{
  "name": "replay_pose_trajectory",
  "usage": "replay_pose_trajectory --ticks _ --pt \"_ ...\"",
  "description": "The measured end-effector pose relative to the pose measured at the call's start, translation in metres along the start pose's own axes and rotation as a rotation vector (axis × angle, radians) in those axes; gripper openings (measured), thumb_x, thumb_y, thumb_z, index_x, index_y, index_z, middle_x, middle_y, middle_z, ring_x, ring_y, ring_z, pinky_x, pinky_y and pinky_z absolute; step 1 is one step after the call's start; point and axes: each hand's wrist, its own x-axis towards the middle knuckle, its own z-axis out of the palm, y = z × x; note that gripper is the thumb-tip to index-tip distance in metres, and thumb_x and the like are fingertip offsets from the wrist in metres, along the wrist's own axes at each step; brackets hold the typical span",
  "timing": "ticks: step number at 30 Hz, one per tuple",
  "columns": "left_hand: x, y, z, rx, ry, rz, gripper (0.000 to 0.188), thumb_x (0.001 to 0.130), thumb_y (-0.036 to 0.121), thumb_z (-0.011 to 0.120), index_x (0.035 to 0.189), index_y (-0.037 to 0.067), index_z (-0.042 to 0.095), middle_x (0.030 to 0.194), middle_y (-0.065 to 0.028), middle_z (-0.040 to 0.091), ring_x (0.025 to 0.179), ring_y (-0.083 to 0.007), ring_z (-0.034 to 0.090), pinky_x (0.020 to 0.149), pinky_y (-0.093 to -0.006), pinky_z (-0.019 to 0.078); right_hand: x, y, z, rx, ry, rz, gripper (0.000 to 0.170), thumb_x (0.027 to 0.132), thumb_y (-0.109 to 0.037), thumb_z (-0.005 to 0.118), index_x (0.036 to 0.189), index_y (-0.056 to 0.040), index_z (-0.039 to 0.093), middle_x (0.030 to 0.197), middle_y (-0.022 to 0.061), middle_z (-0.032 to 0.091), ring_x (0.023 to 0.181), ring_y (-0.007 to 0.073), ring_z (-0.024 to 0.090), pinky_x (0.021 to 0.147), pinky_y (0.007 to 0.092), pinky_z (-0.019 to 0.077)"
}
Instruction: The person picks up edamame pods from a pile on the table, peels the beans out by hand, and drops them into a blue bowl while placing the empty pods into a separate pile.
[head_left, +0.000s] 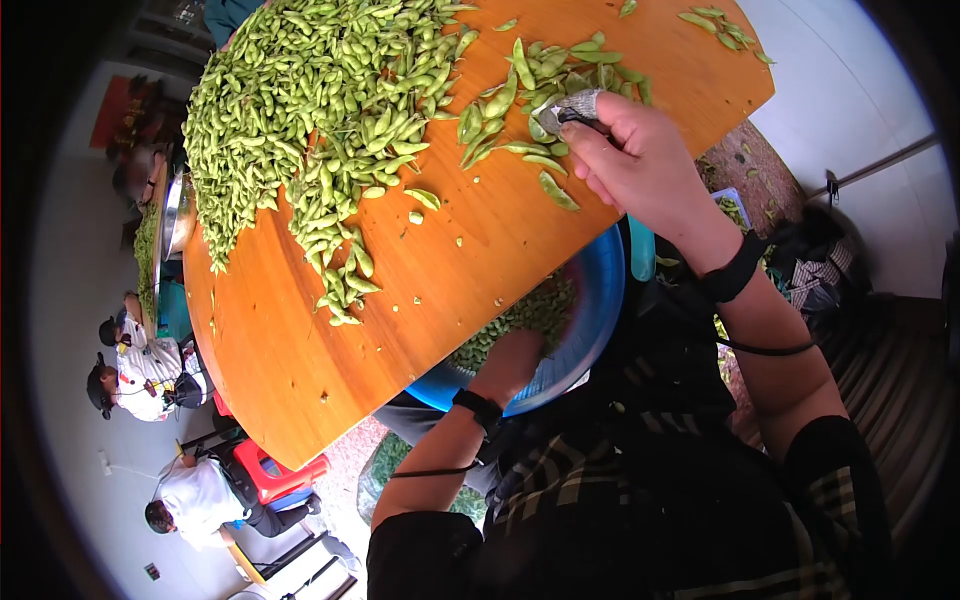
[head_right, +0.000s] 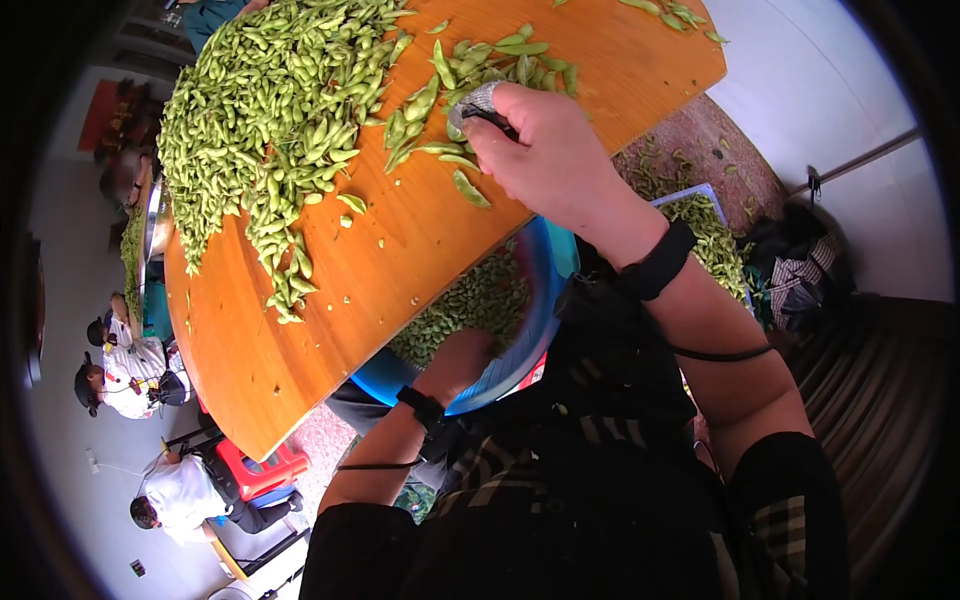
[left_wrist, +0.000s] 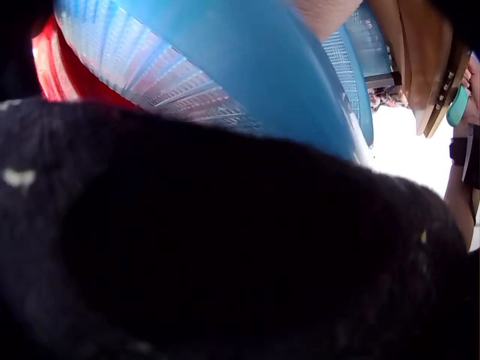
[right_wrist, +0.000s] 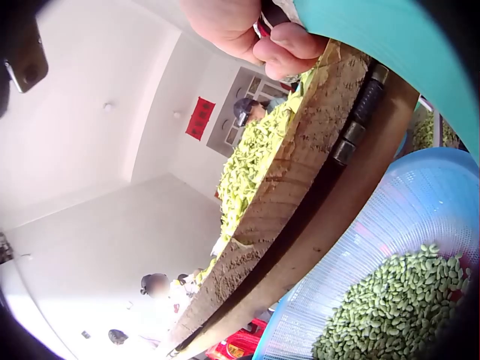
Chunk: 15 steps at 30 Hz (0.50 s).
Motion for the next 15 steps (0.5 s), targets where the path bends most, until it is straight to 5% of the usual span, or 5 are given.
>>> replay_pose_trajectory --ticks 8,15 --pt "0.005 0.002 -0.013 -0.053 0.123 -0.010 0.019 0.082 0.017 0.058 0.088 0.001 0.068 0.087 -0.0234 0.065 0.086 -0.0440 0.061 0.076 -0.0501 0.0478 0.002 0.006 0.001 -0.060 -0.001 -0.082 0.012 0.096 -0.014 0.055 0.092 -0.0035 0.058 0.066 0.0001 0.058 0.047 0.0035 0.048 0.042 0.0206 0.0354" --pt "0.017 0.022 -0.010 -0.071 -0.016 0.002 0.023 0.083 0.022 0.059 0.091 0.002 0.069 0.090 -0.0233 0.065 0.088 -0.0434 0.061 0.077 -0.0491 0.0484 0.001 0.004 0.000 -0.023 0.001 -0.058 0.012 0.096 -0.015 0.055 0.094 -0.0036 0.059 0.066 -0.0002 0.058 0.047 0.0035 0.048 0.043 0.0206 0.0354"
